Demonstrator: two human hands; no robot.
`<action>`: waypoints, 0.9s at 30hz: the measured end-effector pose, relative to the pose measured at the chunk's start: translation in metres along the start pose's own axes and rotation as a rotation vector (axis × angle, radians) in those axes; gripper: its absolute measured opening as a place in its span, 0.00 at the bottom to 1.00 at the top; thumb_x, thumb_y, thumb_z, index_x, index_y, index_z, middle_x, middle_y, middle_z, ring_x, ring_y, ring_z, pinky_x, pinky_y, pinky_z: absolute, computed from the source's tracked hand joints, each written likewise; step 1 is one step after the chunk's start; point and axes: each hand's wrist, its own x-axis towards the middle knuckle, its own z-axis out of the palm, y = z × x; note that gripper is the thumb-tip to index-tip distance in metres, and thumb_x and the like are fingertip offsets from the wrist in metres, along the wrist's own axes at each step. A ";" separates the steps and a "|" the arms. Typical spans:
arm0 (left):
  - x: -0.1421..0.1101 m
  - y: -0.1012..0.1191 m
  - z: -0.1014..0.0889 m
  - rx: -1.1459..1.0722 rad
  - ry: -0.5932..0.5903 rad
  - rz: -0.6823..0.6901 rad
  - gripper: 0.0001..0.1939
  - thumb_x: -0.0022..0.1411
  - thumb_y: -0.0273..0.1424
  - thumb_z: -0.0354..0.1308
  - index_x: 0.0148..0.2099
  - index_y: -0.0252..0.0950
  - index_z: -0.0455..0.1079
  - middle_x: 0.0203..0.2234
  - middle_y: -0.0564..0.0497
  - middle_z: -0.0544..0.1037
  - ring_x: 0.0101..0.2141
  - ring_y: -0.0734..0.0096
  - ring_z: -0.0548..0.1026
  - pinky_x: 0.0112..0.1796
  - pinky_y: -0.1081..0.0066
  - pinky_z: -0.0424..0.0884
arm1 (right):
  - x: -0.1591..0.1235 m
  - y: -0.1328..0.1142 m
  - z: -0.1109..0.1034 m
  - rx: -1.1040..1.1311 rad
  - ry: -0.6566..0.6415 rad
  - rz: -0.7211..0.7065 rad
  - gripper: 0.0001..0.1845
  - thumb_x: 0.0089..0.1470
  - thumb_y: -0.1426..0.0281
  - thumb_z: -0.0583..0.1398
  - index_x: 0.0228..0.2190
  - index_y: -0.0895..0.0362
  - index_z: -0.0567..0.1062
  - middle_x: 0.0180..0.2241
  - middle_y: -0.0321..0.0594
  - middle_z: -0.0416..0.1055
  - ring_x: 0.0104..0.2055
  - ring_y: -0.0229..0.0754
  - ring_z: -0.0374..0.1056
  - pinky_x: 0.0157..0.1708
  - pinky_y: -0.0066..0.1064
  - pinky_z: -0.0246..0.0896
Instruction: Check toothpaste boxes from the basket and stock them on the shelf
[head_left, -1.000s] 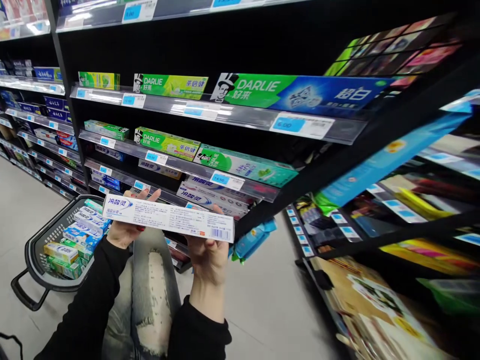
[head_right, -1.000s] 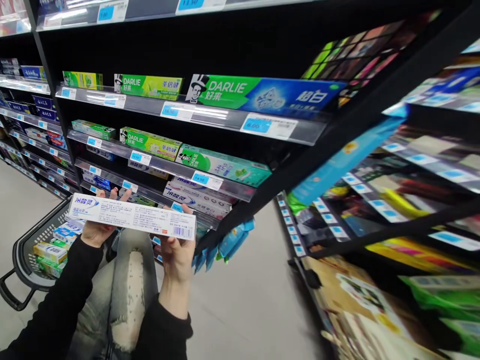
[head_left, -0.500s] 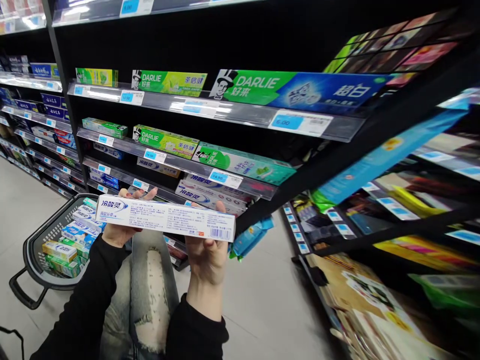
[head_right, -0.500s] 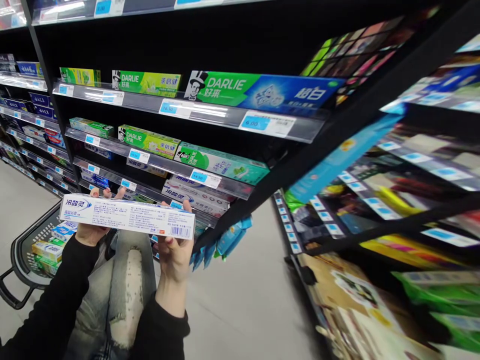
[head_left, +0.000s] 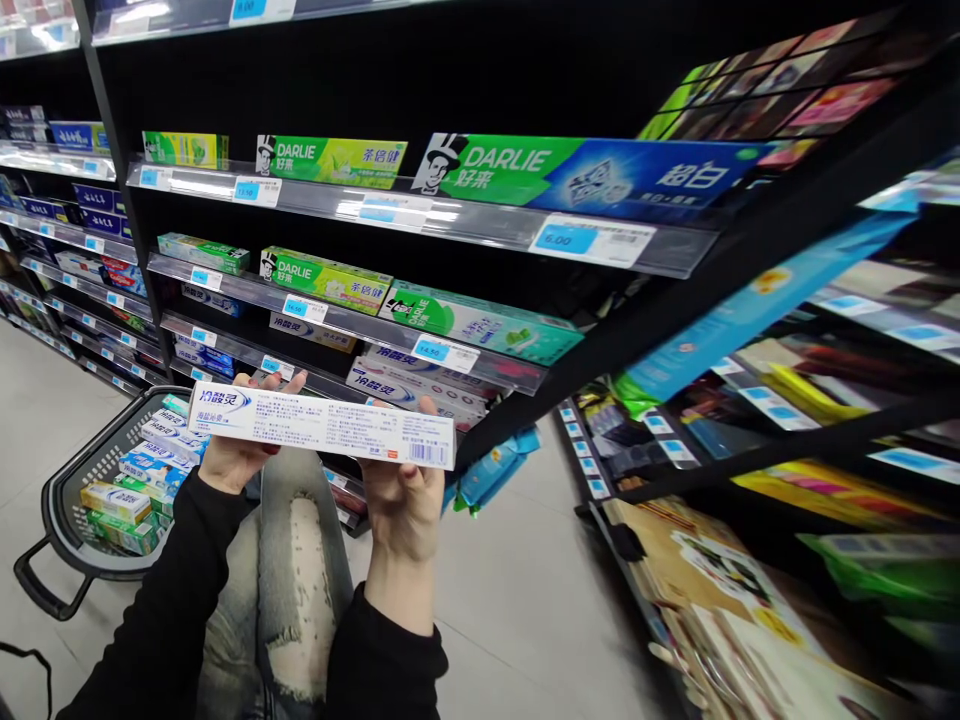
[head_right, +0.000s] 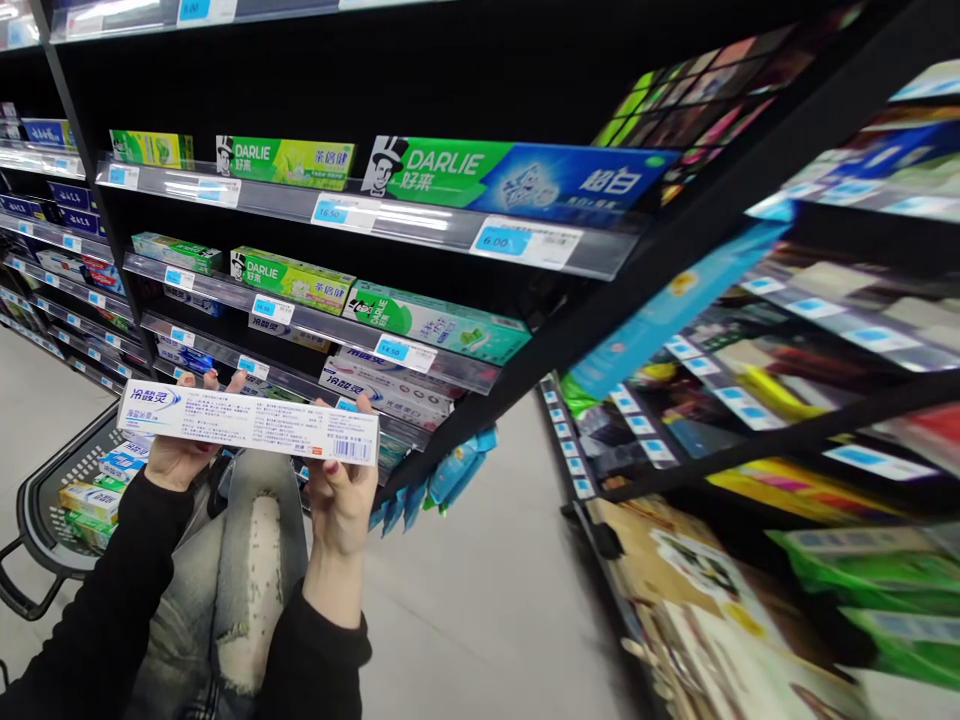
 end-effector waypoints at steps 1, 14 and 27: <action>0.000 0.000 -0.001 0.003 -0.016 -0.005 0.29 0.32 0.21 0.70 0.38 0.49 0.68 0.52 0.62 0.74 0.68 0.50 0.45 0.59 0.47 0.57 | 0.000 0.000 0.000 0.008 0.001 0.003 0.47 0.40 0.59 0.71 0.61 0.46 0.60 0.52 0.46 0.74 0.52 0.49 0.71 0.50 0.43 0.66; -0.002 -0.001 0.001 -0.295 -0.004 -0.042 0.32 0.31 0.07 0.55 0.35 0.47 0.72 0.42 0.64 0.80 0.69 0.59 0.44 0.66 0.52 0.38 | 0.000 -0.001 0.002 0.070 -0.011 0.004 0.45 0.41 0.61 0.71 0.59 0.47 0.64 0.48 0.45 0.77 0.49 0.44 0.72 0.42 0.33 0.70; 0.000 -0.002 -0.001 -0.296 0.006 -0.029 0.32 0.30 0.09 0.57 0.36 0.47 0.71 0.44 0.62 0.80 0.69 0.58 0.38 0.66 0.46 0.41 | -0.001 -0.001 0.005 0.073 0.003 -0.005 0.45 0.39 0.61 0.72 0.58 0.48 0.65 0.48 0.44 0.76 0.47 0.44 0.72 0.40 0.31 0.69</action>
